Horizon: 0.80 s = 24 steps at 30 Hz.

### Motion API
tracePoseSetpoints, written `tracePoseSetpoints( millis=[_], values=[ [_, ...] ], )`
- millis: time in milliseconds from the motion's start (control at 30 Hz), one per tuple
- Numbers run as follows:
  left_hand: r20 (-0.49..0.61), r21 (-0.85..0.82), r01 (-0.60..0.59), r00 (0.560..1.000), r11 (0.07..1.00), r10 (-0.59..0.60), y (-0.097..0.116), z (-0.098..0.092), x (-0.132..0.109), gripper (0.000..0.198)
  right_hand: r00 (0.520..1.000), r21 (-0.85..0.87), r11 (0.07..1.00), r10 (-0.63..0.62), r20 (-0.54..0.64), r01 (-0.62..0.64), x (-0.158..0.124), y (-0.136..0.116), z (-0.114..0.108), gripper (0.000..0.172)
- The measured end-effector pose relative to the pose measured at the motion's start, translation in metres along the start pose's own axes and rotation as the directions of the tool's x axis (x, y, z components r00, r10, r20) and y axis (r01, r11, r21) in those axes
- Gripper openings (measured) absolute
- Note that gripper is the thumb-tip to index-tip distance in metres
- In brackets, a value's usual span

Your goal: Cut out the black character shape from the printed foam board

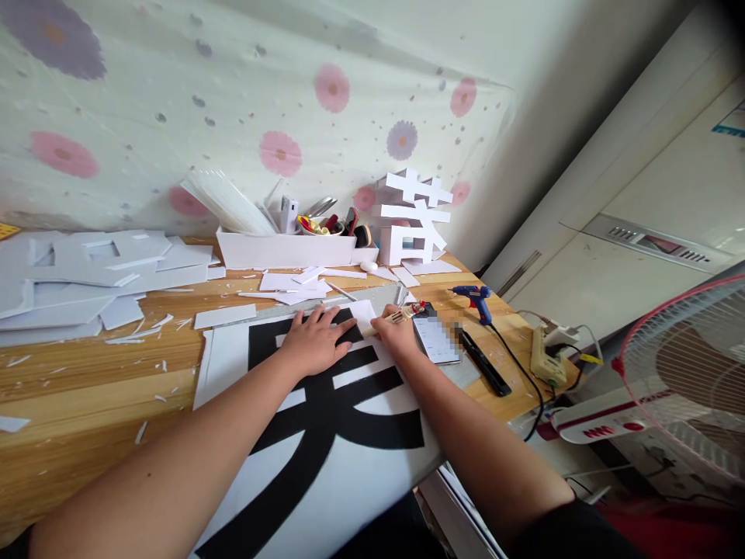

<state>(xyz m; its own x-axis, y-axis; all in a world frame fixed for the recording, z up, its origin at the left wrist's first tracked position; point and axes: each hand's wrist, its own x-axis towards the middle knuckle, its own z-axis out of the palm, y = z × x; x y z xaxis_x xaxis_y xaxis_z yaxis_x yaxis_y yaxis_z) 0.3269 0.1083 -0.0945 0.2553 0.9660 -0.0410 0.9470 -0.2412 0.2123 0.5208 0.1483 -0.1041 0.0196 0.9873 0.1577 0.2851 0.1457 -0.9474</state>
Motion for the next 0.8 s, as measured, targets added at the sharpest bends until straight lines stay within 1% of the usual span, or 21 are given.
tracePoseSetpoints(
  millis=[233,533,700,800],
  values=[
    [-0.003,-0.015,-0.002,1.000,1.000,0.002,-0.002,0.000,0.000,0.056,1.000,0.009,1.000,0.001,0.007,-0.001,0.000,0.001,-0.002,0.022],
    [-0.058,-0.159,-0.034,0.998,0.987,0.025,-0.026,0.000,0.008,0.047,0.998,0.016,0.998,0.062,0.027,-0.062,0.006,-0.001,0.000,0.021],
    [-0.033,-0.164,-0.069,0.997,0.984,0.065,-0.033,0.002,0.011,0.040,0.996,0.044,0.995,0.082,0.043,-0.084,0.006,-0.004,-0.003,0.022],
    [0.004,-0.152,-0.098,0.995,0.984,0.099,-0.036,-0.001,0.012,0.041,0.993,0.085,0.991,0.096,0.067,-0.102,0.002,-0.014,0.000,0.024]
  ],
)
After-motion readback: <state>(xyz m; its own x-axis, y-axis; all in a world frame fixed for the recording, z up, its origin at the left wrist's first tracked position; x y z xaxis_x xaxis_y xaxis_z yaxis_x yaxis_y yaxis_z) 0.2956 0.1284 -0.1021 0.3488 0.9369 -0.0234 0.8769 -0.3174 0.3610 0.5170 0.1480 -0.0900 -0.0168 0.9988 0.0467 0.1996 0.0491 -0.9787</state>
